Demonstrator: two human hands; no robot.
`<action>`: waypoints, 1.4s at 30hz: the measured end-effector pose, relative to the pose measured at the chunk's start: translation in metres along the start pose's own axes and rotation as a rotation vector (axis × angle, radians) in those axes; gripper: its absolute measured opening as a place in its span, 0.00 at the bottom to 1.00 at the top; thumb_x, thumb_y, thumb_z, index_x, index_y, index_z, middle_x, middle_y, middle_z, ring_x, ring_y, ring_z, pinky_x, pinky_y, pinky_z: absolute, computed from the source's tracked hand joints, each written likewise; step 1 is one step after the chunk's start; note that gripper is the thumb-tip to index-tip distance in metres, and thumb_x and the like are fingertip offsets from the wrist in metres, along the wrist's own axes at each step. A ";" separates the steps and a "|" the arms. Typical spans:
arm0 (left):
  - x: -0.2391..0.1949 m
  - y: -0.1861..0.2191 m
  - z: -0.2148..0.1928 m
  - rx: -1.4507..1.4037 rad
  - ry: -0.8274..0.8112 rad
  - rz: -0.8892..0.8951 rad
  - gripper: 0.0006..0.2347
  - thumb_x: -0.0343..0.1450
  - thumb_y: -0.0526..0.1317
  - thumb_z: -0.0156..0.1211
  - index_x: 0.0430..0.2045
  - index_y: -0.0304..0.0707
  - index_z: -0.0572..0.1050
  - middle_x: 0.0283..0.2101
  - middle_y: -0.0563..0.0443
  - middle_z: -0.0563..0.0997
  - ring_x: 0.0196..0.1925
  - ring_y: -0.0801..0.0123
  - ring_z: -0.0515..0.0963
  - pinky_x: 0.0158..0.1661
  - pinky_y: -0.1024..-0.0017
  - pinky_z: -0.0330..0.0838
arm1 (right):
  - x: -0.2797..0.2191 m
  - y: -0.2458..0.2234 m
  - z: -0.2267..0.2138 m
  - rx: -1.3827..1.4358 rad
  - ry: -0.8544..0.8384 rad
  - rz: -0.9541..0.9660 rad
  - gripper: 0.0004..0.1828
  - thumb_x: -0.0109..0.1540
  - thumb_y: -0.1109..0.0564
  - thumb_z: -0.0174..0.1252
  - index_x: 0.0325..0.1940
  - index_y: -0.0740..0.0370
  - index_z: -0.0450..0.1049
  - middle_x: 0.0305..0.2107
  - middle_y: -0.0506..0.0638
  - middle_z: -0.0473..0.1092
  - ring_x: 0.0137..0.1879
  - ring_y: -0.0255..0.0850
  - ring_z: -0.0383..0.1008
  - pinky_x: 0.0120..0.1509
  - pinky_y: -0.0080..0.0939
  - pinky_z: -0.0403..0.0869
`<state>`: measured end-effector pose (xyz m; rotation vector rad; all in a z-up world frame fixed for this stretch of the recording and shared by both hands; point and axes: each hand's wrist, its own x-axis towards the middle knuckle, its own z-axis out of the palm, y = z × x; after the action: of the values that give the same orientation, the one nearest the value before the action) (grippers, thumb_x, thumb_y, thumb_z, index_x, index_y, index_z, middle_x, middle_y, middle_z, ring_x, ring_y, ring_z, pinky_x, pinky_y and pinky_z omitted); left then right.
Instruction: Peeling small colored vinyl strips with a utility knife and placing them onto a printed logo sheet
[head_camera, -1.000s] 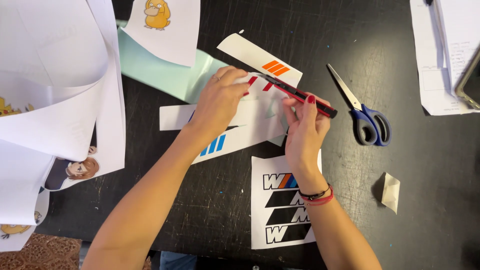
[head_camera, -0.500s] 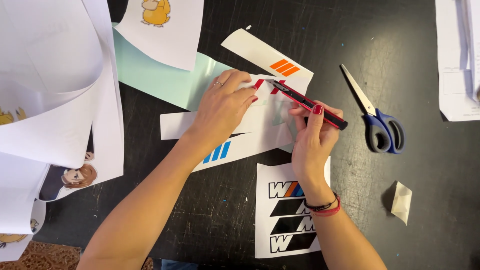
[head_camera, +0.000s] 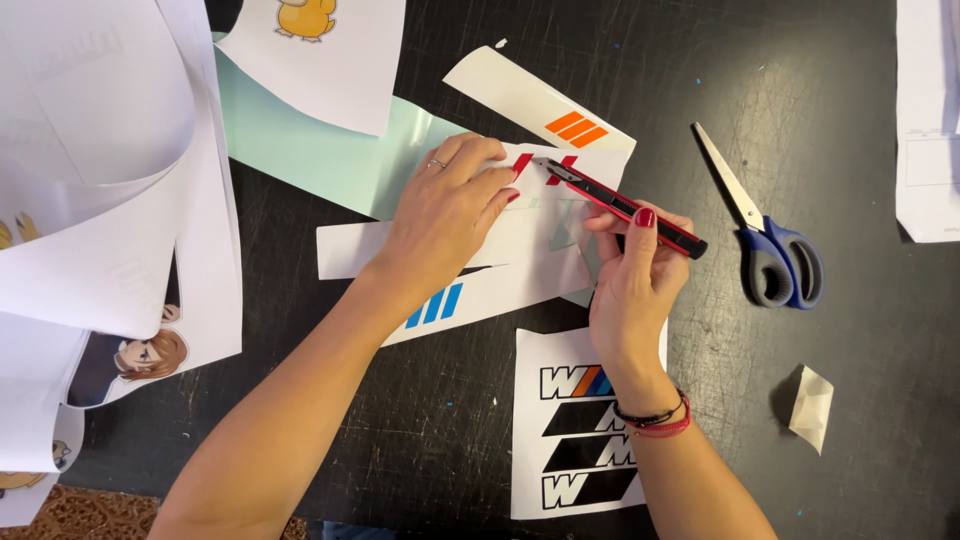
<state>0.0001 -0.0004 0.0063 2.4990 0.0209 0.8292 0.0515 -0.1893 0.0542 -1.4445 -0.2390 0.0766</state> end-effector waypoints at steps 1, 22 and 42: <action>-0.001 0.000 0.000 -0.001 -0.001 -0.001 0.04 0.75 0.38 0.65 0.36 0.36 0.82 0.45 0.52 0.76 0.58 0.60 0.74 0.56 0.66 0.70 | 0.000 -0.002 0.001 -0.001 0.001 0.001 0.15 0.76 0.50 0.45 0.53 0.67 0.60 0.34 0.63 0.71 0.46 0.46 0.76 0.69 0.61 0.76; -0.001 -0.001 -0.005 0.165 -0.040 0.088 0.12 0.80 0.42 0.54 0.56 0.41 0.78 0.47 0.49 0.73 0.59 0.56 0.73 0.56 0.61 0.71 | 0.002 -0.003 0.001 0.111 -0.021 -0.031 0.16 0.75 0.50 0.47 0.55 0.68 0.62 0.36 0.65 0.72 0.47 0.46 0.79 0.73 0.65 0.74; 0.023 0.091 -0.119 -0.479 -0.048 -0.328 0.10 0.76 0.26 0.56 0.50 0.30 0.79 0.41 0.45 0.84 0.46 0.63 0.79 0.48 0.68 0.77 | 0.002 -0.121 -0.053 0.396 -0.026 0.500 0.12 0.67 0.46 0.58 0.34 0.53 0.78 0.25 0.36 0.74 0.49 0.34 0.76 0.69 0.60 0.70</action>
<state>-0.0610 -0.0220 0.1436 1.9921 0.1881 0.5578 0.0537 -0.2557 0.1688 -1.0792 0.1192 0.5219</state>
